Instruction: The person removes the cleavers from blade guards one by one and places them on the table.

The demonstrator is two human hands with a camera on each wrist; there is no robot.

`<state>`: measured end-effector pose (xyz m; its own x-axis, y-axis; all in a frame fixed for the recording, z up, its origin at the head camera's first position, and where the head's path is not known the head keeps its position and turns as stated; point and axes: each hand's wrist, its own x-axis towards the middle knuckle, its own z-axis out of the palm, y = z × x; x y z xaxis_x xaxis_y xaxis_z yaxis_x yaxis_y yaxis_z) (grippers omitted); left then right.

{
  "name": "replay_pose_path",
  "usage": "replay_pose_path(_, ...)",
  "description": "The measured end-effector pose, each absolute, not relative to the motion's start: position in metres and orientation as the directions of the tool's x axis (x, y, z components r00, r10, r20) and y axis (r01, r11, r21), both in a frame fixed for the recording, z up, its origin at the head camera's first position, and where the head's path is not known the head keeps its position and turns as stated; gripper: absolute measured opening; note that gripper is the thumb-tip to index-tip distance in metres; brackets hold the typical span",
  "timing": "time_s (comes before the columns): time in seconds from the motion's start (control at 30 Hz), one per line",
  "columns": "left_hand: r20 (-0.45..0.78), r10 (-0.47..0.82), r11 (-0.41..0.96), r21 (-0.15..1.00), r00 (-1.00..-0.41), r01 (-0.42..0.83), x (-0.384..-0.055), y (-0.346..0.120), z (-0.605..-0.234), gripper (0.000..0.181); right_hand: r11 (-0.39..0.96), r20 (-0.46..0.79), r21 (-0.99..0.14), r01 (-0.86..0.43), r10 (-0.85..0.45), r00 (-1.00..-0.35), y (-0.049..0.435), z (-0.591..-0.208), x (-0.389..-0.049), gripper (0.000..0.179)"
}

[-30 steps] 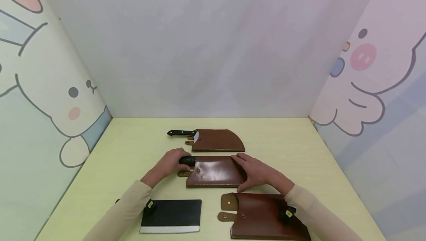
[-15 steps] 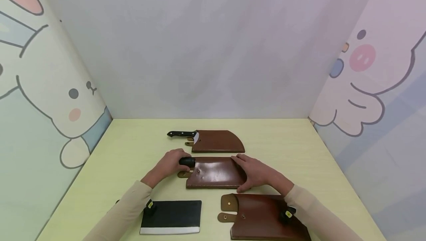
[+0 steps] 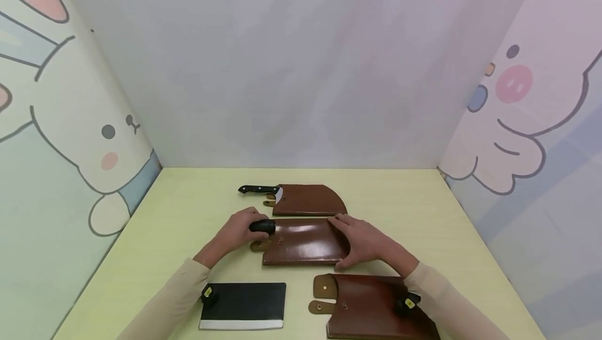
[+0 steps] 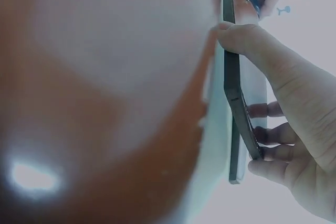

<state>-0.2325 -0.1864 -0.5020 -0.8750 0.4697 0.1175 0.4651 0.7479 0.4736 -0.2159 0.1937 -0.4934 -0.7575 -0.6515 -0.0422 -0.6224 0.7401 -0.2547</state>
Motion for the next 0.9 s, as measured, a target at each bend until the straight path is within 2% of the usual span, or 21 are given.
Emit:
replay_pose_path(0.27, 0.224, 0.425, 0.726, 0.495, -0.877, 0.478, -0.226, -0.188, -0.498, 0.038, 0.725, 0.032, -0.229, -0.65, -0.662, -0.749, 0.195, -0.479, -0.213, 0.117)
replay_pose_path(0.57, 0.333, 0.471, 0.691, 0.436, -0.817, 0.576, -0.222, -0.189, -0.497, 0.038, 0.717, 0.078, -0.19, -0.671, -0.67, -0.738, 0.199, -0.472, -0.207, 0.118)
replay_pose_path(0.77, 0.351, 0.486, 0.681, 0.423, -0.801, 0.598, -0.222, -0.189, -0.495, 0.045, 0.715, 0.072, -0.21, -0.667, -0.669, -0.74, 0.201, -0.471, -0.205, 0.118)
replay_pose_path(0.9, 0.368, 0.501, 0.67, 0.407, -0.783, 0.62, -0.223, -0.189, -0.493, 0.043, 0.717, 0.044, -0.237, -0.656, -0.666, -0.745, 0.201, -0.469, -0.204, 0.116)
